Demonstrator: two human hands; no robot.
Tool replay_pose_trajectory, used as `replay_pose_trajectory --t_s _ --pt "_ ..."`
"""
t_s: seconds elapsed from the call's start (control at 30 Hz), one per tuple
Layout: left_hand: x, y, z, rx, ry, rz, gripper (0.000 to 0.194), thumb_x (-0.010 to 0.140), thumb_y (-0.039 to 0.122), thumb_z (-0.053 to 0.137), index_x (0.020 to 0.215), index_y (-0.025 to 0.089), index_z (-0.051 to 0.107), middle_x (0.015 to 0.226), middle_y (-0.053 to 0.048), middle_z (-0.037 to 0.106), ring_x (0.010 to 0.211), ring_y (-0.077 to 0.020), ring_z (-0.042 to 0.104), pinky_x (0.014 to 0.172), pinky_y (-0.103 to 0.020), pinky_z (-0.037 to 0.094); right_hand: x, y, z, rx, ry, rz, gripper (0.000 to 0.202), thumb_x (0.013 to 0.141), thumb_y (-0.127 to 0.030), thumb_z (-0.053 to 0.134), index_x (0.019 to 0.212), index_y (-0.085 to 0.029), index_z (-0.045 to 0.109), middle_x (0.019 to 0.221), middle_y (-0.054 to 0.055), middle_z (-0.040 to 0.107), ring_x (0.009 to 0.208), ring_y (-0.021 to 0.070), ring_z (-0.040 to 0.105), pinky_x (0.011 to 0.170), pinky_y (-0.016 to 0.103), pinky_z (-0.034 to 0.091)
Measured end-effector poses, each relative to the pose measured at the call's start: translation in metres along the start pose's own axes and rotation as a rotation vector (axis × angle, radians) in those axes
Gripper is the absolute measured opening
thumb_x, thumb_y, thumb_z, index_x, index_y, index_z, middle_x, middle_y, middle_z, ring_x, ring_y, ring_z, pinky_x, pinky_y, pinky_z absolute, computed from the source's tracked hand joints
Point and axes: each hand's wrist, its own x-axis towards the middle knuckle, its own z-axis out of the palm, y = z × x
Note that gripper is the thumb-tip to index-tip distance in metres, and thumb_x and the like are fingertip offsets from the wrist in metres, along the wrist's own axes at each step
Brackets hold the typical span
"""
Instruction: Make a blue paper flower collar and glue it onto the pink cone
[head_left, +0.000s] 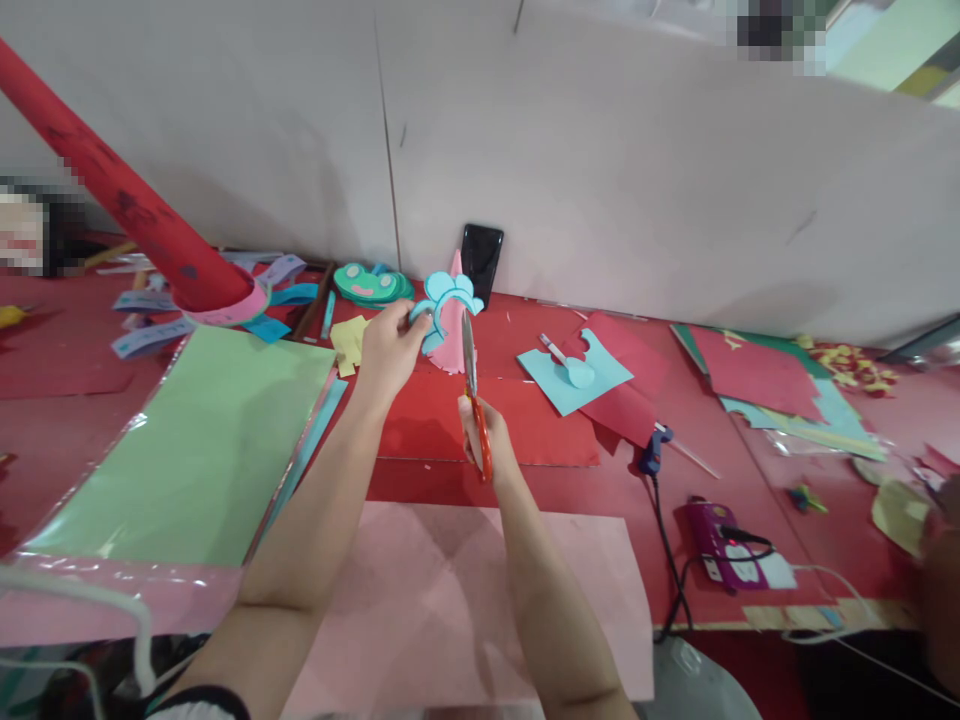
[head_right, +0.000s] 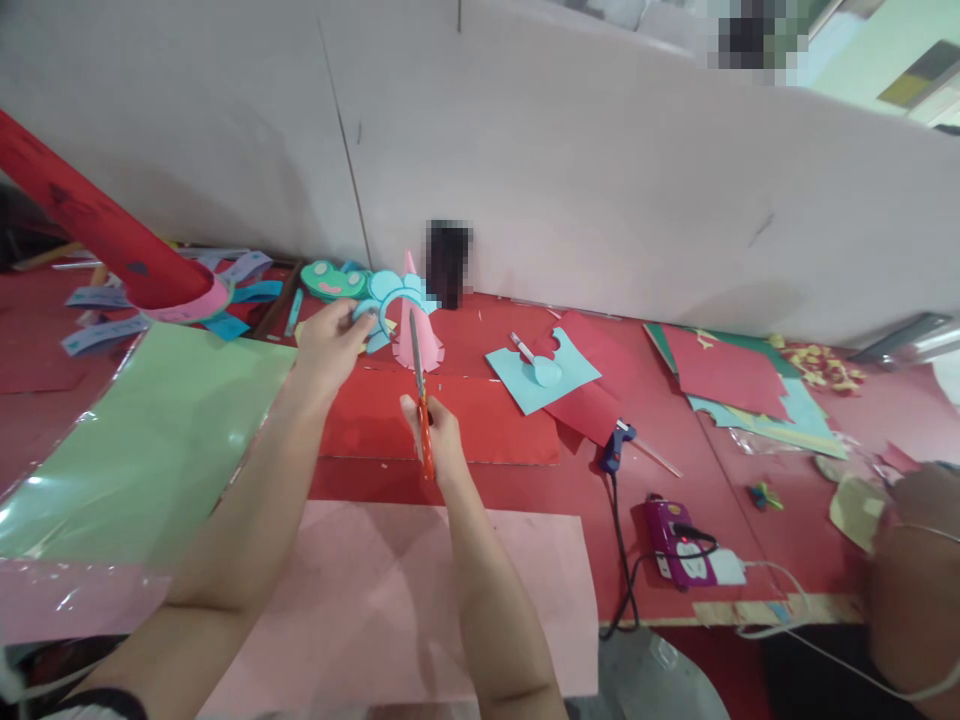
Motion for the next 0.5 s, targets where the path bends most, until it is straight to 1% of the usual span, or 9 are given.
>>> replay_pose_trajectory --t_s 0.13,0.23,0.3,0.37,0.43,0.5 --pt "0.001 -0.001 0.0 -0.096 -0.046 -0.005 0.019 0.08 0.034 0.055 0.07 0.019 0.052 0.058 0.004 0.049 0.056 -0.0109 0.048 0.054 -0.023 0.038 0.001 0.003 0.002 0.037 -0.015 -0.088 0.044 0.082 -0.062 0.047 0.066 -0.023 0.035 0.047 -0.009 0.033 0.042 0.0078 0.032 0.043 0.022 0.027" --pt "0.002 0.0 0.0 -0.225 -0.132 -0.021 0.019 0.081 0.036 0.055 0.074 0.019 0.054 0.063 0.003 0.053 0.057 -0.011 0.05 0.056 -0.024 0.042 0.003 0.001 0.004 0.108 0.037 -0.085 0.041 0.081 -0.058 0.051 0.066 -0.023 0.038 0.048 -0.009 0.034 0.041 0.0077 0.034 0.043 0.022 0.029" --pt "0.002 0.002 -0.001 -0.287 -0.217 -0.049 0.021 0.08 0.038 0.056 0.074 0.019 0.055 0.063 0.002 0.054 0.057 -0.0112 0.051 0.056 -0.024 0.042 0.004 -0.002 0.002 0.156 0.102 -0.103 0.036 0.077 -0.052 0.058 0.067 -0.022 0.043 0.051 -0.008 0.041 0.043 0.0079 0.038 0.044 0.022 0.033" --pt "0.001 0.005 -0.003 -0.301 -0.312 -0.068 0.023 0.08 0.04 0.058 0.072 0.018 0.055 0.062 0.002 0.054 0.056 -0.0115 0.051 0.055 -0.024 0.042 0.007 -0.004 -0.001 0.204 0.176 -0.18 0.028 0.074 -0.045 0.063 0.07 -0.02 0.05 0.058 -0.005 0.051 0.048 0.0089 0.045 0.047 0.023 0.038" --pt "0.0 0.008 -0.004 -0.271 -0.413 -0.07 0.025 0.08 0.04 0.057 0.069 0.018 0.054 0.06 0.002 0.053 0.056 -0.0115 0.051 0.055 -0.024 0.042 0.01 -0.004 -0.004 0.252 0.252 -0.287 0.023 0.073 -0.04 0.063 0.075 -0.02 0.053 0.069 -0.001 0.06 0.054 0.0104 0.052 0.052 0.025 0.043" --pt "-0.003 0.009 -0.002 -0.213 -0.507 -0.059 0.025 0.08 0.039 0.056 0.068 0.018 0.053 0.06 0.002 0.052 0.057 -0.0115 0.05 0.057 -0.025 0.041 0.012 -0.003 -0.007 0.291 0.309 -0.358 0.021 0.075 -0.037 0.063 0.079 -0.02 0.052 0.081 0.003 0.066 0.059 0.0114 0.056 0.057 0.027 0.047"
